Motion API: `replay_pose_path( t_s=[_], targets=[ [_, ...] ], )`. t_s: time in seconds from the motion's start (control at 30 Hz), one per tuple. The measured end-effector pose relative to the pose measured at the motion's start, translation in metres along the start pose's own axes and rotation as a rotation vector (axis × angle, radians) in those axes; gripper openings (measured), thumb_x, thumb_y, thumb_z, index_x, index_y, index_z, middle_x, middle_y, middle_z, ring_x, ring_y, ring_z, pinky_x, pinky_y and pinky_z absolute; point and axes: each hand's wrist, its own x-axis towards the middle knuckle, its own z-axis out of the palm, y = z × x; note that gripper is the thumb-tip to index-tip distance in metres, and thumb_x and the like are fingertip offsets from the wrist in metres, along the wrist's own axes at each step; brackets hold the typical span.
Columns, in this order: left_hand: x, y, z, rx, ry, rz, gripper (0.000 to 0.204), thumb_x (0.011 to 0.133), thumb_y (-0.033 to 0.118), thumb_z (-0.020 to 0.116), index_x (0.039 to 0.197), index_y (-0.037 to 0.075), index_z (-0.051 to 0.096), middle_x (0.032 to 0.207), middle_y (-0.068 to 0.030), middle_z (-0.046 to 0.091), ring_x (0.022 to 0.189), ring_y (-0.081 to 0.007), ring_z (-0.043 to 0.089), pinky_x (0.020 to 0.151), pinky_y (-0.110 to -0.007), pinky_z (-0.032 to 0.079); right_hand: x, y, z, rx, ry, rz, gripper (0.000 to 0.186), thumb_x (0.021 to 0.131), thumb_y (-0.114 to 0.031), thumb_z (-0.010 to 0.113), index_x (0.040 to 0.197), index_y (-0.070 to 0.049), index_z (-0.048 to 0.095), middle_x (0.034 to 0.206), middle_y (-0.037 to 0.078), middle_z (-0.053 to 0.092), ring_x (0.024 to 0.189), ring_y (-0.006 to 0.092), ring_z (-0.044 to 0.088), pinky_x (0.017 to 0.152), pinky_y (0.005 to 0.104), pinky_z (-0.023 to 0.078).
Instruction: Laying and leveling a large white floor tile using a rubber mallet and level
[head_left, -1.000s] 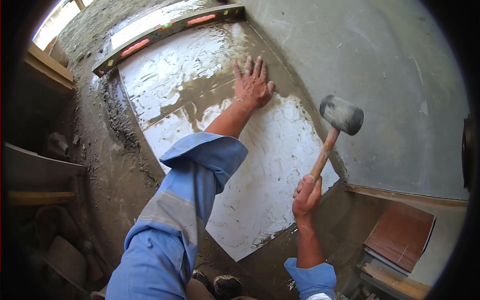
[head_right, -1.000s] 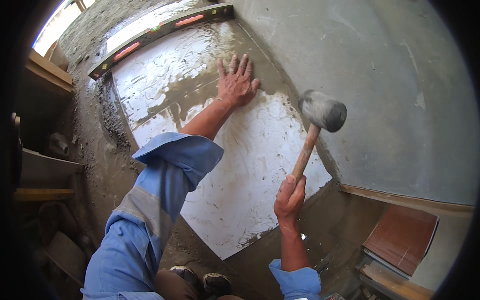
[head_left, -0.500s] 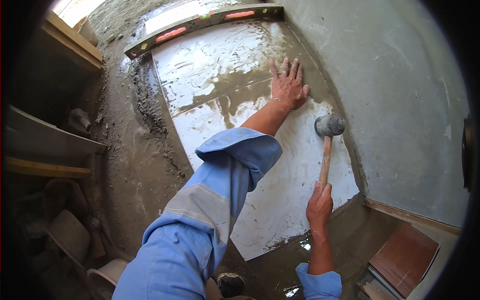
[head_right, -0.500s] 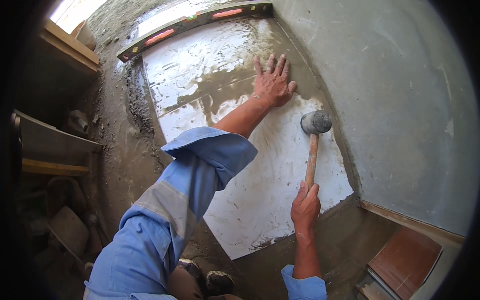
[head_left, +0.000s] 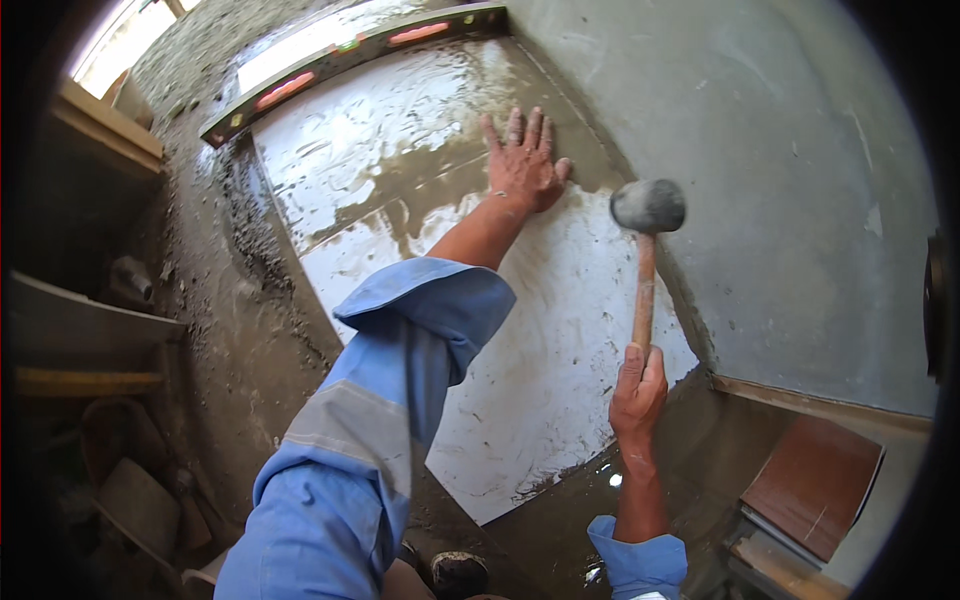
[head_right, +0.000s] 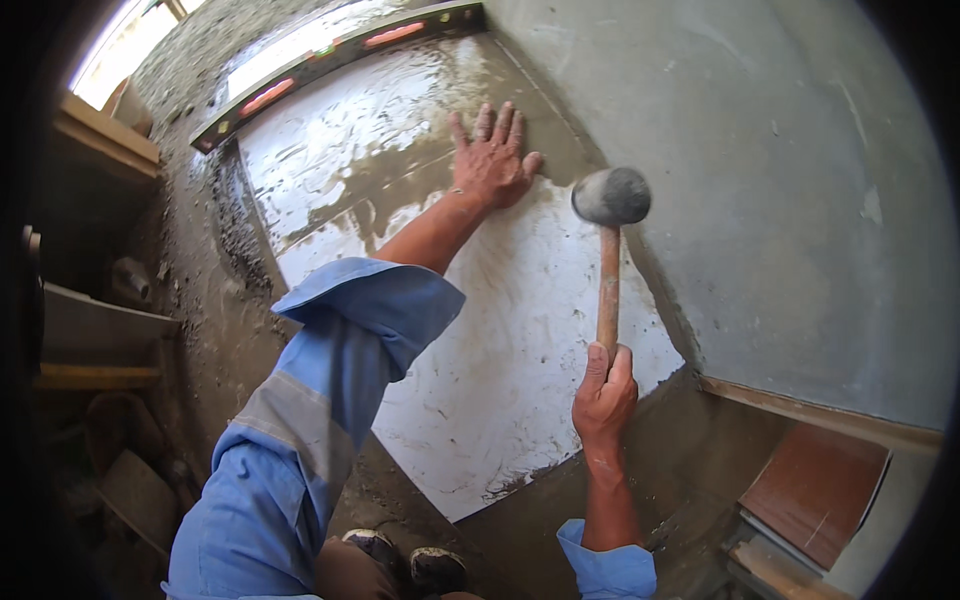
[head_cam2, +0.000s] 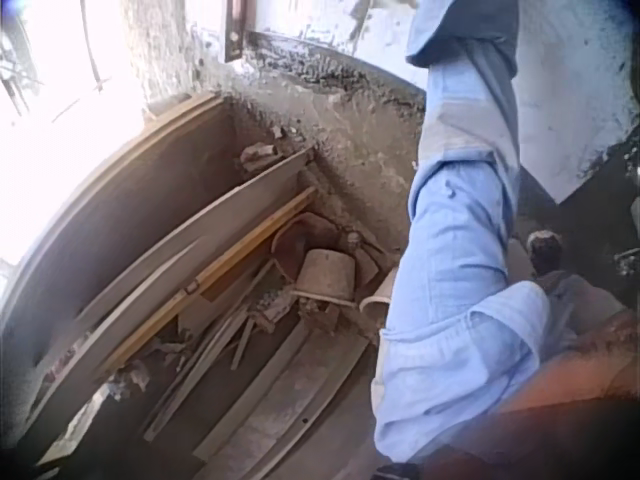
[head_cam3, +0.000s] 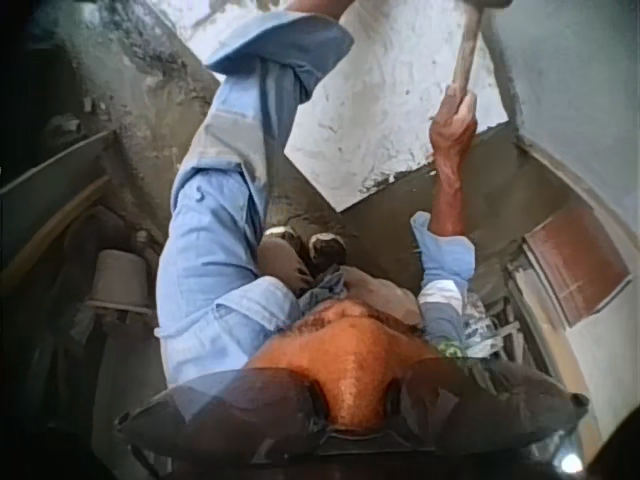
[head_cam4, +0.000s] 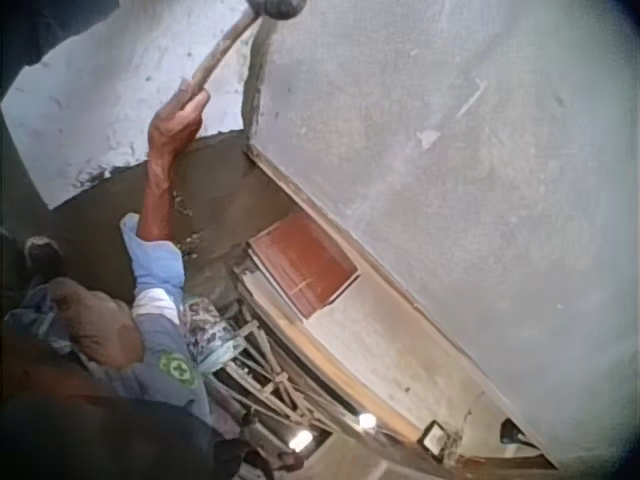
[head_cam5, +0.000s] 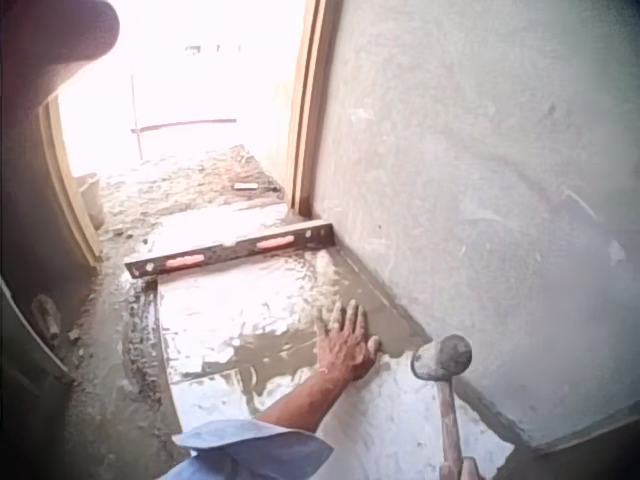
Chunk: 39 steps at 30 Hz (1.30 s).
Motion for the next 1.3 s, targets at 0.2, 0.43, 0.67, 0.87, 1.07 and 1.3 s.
replay_pose_path(
  t_s=[0.2,0.43,0.67,0.87,1.07,1.3],
  targets=[
    [0.005,0.005,-0.001,0.001,0.009,0.024,0.075,0.102,0.053,0.037,0.161,0.007,0.025,0.171,-0.0082,0.018,0.158,-0.0329,0.012,0.120,-0.070,-0.003,0.022,0.019,0.015,-0.033,0.098,-0.030,0.035,0.108,-0.035,0.045,0.100,-0.001,0.049,0.066,0.020,0.057,0.061,0.0400,0.060,0.055,0.0473,0.044],
    [0.004,0.006,0.002,-0.010,-0.007,0.021,0.075,0.102,0.053,0.038,0.162,0.008,0.024,0.171,-0.0068,0.017,0.158,-0.0321,0.010,0.121,-0.070,-0.003,0.036,0.019,0.021,-0.226,-0.054,0.024,0.043,0.107,-0.042,0.046,0.096,-0.001,0.050,0.069,0.028,0.062,0.068,0.0518,0.061,0.059,0.0566,0.045],
    [0.003,0.003,-0.001,-0.001,-0.016,0.004,0.076,0.102,0.053,0.038,0.162,0.008,0.024,0.171,-0.0073,0.017,0.158,-0.0320,0.009,0.121,-0.069,-0.002,-0.005,0.011,0.009,-0.019,0.001,0.087,0.042,0.107,-0.042,0.045,0.094,-0.002,0.051,0.073,0.026,0.062,0.072,0.0510,0.061,0.063,0.0562,0.045],
    [0.005,0.007,-0.002,0.002,-0.021,0.017,0.078,0.101,0.055,0.039,0.162,0.008,0.024,0.171,-0.0081,0.018,0.158,-0.0328,0.011,0.122,-0.068,-0.001,-0.030,0.028,0.019,-0.244,-0.012,0.097,0.037,0.106,-0.039,0.048,0.097,-0.003,0.049,0.074,0.027,0.064,0.071,0.0521,0.062,0.061,0.0600,0.044],
    [0.004,-0.004,-0.003,-0.029,0.011,0.067,0.085,0.100,0.062,0.040,0.159,0.003,0.028,0.169,-0.0144,0.022,0.157,-0.0331,0.014,0.124,-0.062,0.004,-0.027,0.026,0.024,-0.325,-0.028,0.058,0.037,0.105,-0.040,0.048,0.097,-0.003,0.049,0.073,0.027,0.065,0.069,0.0522,0.063,0.061,0.0609,0.045],
    [-0.044,-0.040,-0.005,-0.099,0.026,0.139,0.089,0.099,0.066,0.040,0.160,0.003,0.026,0.169,-0.0167,0.019,0.158,-0.0334,0.011,0.126,-0.055,0.003,-0.024,0.035,0.026,-0.357,-0.005,0.041,0.039,0.106,-0.040,0.047,0.096,-0.003,0.049,0.074,0.027,0.066,0.071,0.0515,0.064,0.062,0.0605,0.046]
  ],
)
